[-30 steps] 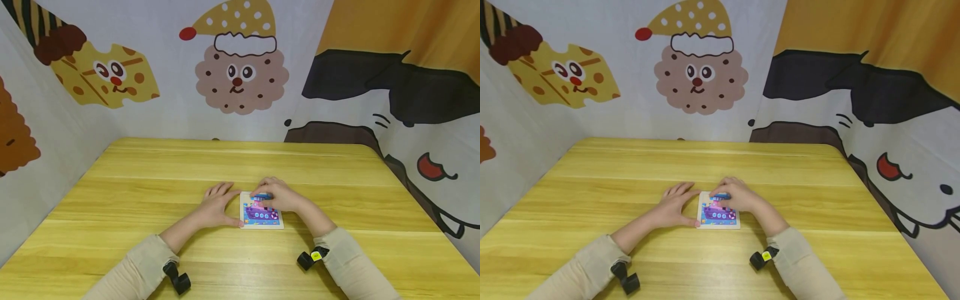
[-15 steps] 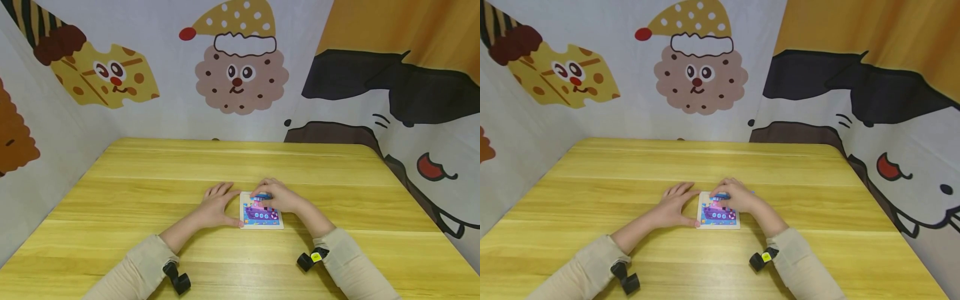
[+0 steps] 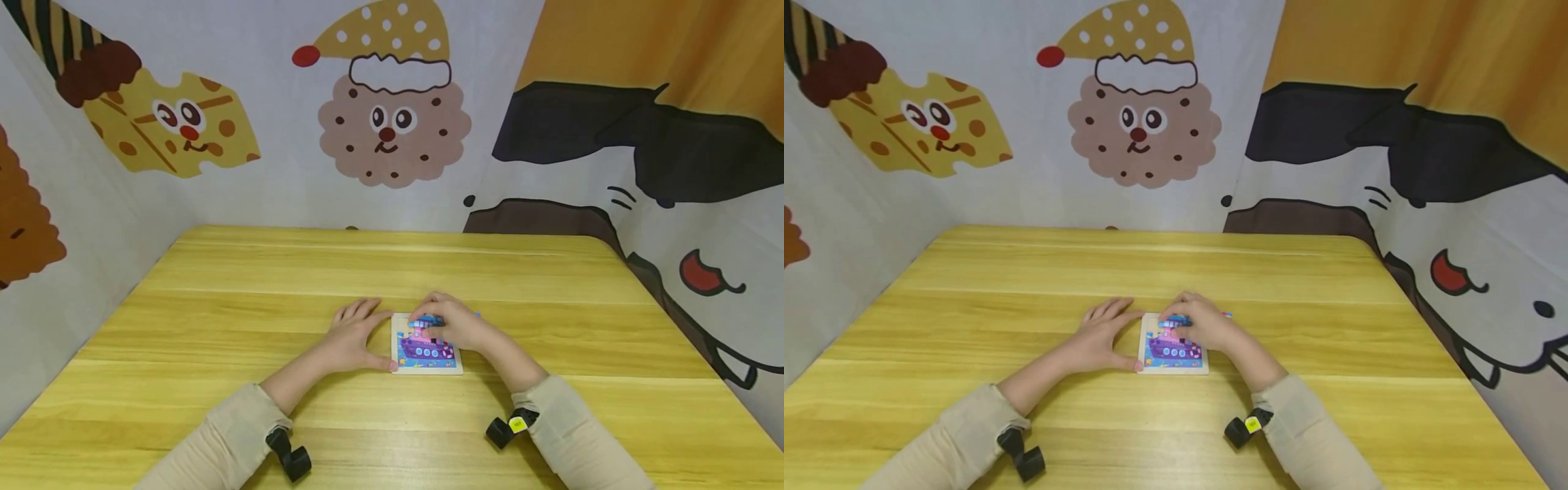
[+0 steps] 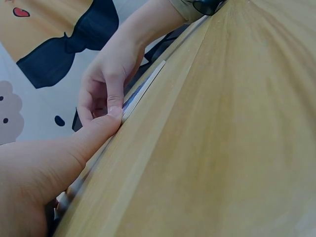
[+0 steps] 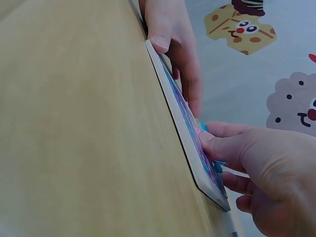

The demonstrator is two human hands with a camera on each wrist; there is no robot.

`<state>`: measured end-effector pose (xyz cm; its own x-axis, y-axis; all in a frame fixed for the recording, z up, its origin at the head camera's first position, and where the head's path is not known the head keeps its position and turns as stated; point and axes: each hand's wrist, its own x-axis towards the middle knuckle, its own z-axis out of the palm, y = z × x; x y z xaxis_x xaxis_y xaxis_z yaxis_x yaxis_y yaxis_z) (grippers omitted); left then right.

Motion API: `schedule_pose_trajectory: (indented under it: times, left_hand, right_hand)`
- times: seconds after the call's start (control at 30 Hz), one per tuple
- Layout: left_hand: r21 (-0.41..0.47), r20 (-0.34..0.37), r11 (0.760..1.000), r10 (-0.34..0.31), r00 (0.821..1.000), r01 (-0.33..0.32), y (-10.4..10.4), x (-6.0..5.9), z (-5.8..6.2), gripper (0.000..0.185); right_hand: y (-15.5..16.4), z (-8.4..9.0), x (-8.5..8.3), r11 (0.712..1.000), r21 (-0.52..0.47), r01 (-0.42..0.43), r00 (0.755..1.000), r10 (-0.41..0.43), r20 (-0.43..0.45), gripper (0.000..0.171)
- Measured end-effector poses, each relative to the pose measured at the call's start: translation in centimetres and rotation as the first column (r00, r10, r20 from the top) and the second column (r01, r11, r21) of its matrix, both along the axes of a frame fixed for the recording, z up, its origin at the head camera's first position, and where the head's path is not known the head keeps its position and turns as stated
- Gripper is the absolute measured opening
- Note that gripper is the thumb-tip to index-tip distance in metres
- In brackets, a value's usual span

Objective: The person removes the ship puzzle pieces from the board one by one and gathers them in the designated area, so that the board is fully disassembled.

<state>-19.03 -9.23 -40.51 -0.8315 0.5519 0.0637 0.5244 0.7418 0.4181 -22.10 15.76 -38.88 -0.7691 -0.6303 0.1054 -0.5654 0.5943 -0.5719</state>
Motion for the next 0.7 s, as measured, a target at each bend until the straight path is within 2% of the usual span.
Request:
schedule_pose_trajectory:
  times: [0.3,0.53,0.7]
  left_hand:
    - [-0.002,-0.008,1.000,-0.001,1.000,0.001,-0.2,0.0,0.0,0.103]
    - [-0.002,-0.011,1.000,-0.002,1.000,0.002,-0.2,0.0,0.1,0.103]
    - [-0.007,-0.007,1.000,0.000,1.000,0.000,-0.1,-0.1,-0.1,0.104]
  right_hand:
    - [-0.3,-0.5,0.9,0.996,-0.050,0.075,0.995,-0.078,-0.063,0.033]
    - [-0.4,-0.7,1.2,0.979,-0.120,0.162,0.987,-0.163,0.001,0.037]
    - [-0.1,-1.0,1.0,0.974,-0.164,0.154,0.988,-0.156,0.004,0.033]
